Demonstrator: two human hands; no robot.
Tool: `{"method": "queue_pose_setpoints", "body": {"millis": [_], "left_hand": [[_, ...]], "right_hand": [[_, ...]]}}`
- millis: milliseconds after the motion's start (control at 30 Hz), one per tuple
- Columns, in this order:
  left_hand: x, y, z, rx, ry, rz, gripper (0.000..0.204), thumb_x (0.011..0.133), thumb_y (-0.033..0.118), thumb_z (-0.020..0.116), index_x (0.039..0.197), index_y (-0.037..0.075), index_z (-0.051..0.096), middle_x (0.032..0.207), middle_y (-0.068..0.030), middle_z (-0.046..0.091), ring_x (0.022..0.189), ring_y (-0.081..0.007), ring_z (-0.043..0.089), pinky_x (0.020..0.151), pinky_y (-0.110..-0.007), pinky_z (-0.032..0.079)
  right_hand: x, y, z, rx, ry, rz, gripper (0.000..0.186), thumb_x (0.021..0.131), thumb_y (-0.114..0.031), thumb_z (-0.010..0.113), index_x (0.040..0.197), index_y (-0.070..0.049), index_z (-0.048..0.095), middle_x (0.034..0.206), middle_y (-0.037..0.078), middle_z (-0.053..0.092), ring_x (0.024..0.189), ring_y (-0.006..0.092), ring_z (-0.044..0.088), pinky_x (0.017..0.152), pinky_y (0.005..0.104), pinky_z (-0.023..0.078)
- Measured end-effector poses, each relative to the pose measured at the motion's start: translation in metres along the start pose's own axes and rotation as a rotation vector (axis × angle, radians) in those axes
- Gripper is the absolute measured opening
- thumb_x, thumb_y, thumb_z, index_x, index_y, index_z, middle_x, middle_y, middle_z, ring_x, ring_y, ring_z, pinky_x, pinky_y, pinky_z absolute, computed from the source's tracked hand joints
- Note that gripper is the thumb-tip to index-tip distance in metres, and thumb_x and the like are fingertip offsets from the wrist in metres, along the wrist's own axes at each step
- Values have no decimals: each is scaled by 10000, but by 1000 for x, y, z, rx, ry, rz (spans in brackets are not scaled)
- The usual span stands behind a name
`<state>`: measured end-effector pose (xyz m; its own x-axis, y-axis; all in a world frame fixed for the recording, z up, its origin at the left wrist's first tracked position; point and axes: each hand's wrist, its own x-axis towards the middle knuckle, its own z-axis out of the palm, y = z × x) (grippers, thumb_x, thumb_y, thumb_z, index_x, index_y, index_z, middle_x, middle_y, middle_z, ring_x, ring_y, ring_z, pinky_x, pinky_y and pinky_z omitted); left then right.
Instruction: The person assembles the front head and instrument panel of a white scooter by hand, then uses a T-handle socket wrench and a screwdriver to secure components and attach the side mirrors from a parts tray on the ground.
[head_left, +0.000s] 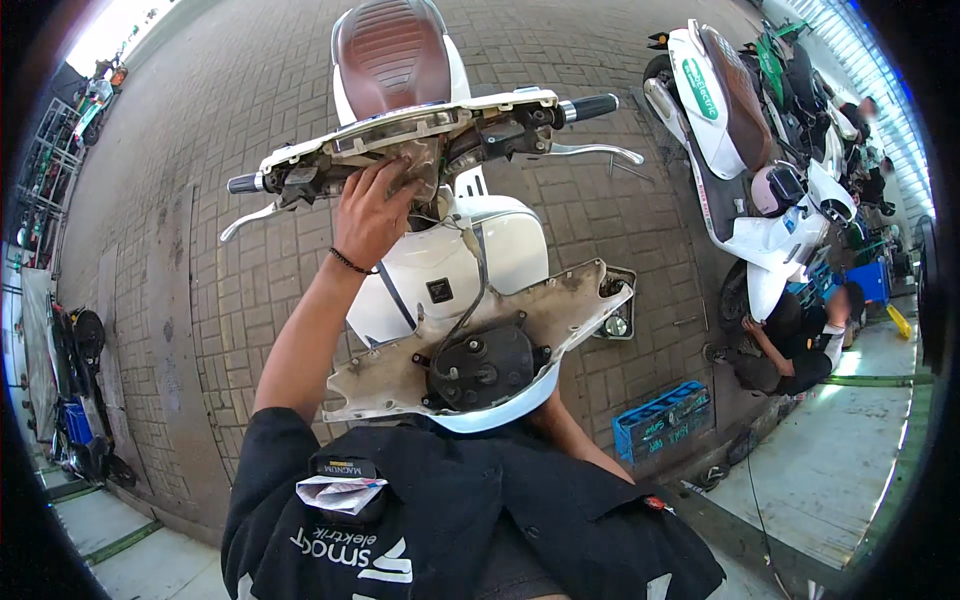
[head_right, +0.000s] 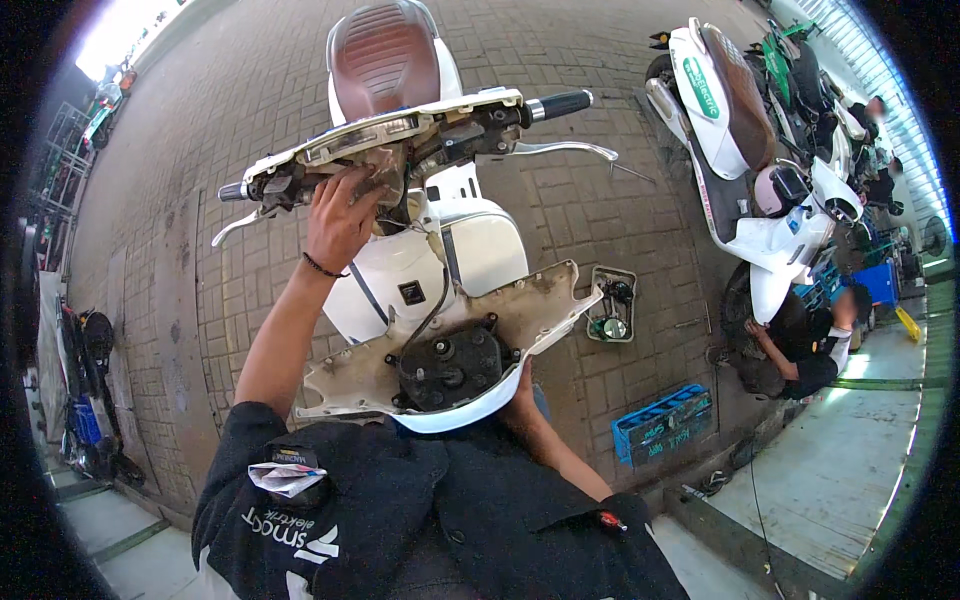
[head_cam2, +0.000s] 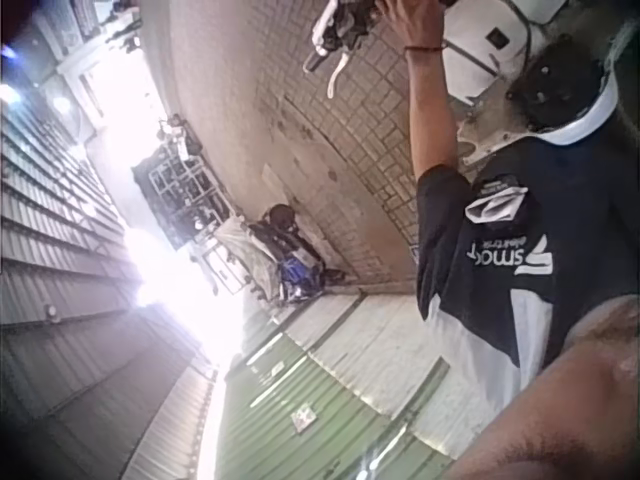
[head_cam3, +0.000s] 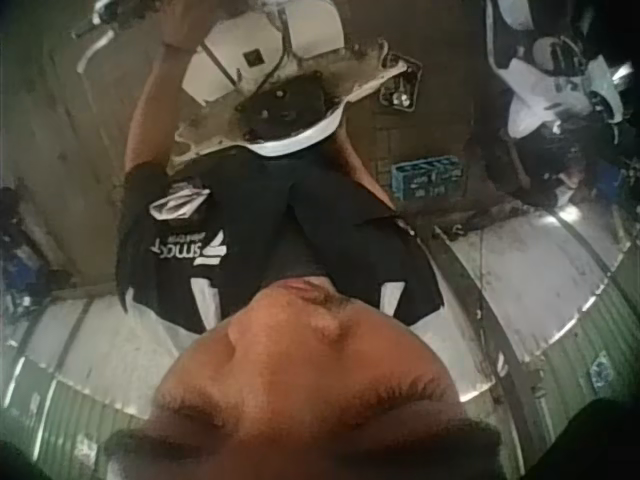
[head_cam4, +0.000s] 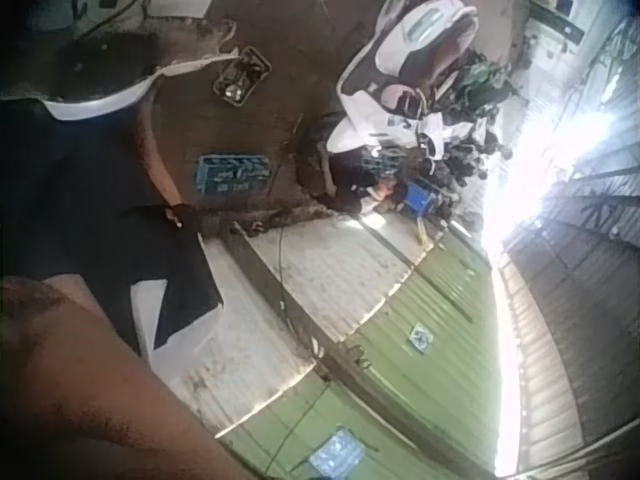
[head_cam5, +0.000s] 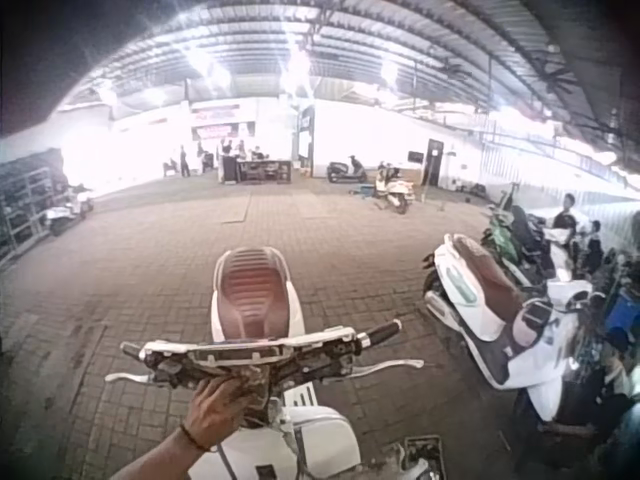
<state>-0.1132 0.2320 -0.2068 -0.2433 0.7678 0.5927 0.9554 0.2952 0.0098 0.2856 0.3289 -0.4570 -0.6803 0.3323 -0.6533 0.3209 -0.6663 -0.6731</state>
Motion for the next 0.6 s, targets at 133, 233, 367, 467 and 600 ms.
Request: {"method": "queue_pose_setpoints", "body": {"millis": [133,233,367,467,600], "left_hand": [[7,13,-19,-61,-141,-2,453,761,158,726,1210,164,664,1365,-137,495,1283,-312,470,1046,-476,389],[-1,7,-13,-34,-202,-30,634,742,298,778,1339,249,572,1457,-148,401,1357,-330,392,1099,-488,344],[-10,1,-7,-2,-161,-63,634,758,336,756,1354,331,541,1471,-125,371,1378,-317,362,1147,-545,237],[-8,8,-10,55,-152,-89,611,754,313,751,1332,342,557,1468,-115,375,1374,-296,370,1142,-626,139],[-12,-3,-12,93,-158,-115,554,748,322,755,1277,364,597,1442,-95,411,1352,-261,389,1107,-691,71]], "right_hand": [[-3,-9,4,36,6,-4,741,985,-639,213,1432,-76,391,1394,124,497,1237,311,511,1068,425,378],[-5,-17,4,49,4,-8,728,985,-632,227,1434,-82,390,1397,125,495,1239,311,512,1065,429,385],[-2,-27,13,65,-19,-12,711,985,-622,246,1436,-90,388,1400,127,493,1242,312,513,1060,435,395],[-1,-33,14,79,-12,-26,699,985,-614,260,1437,-96,387,1402,129,492,1244,313,514,1056,439,403],[-1,-40,21,107,-15,-38,684,985,-604,278,1439,-104,385,1405,130,489,1246,314,514,1052,445,413]]}}
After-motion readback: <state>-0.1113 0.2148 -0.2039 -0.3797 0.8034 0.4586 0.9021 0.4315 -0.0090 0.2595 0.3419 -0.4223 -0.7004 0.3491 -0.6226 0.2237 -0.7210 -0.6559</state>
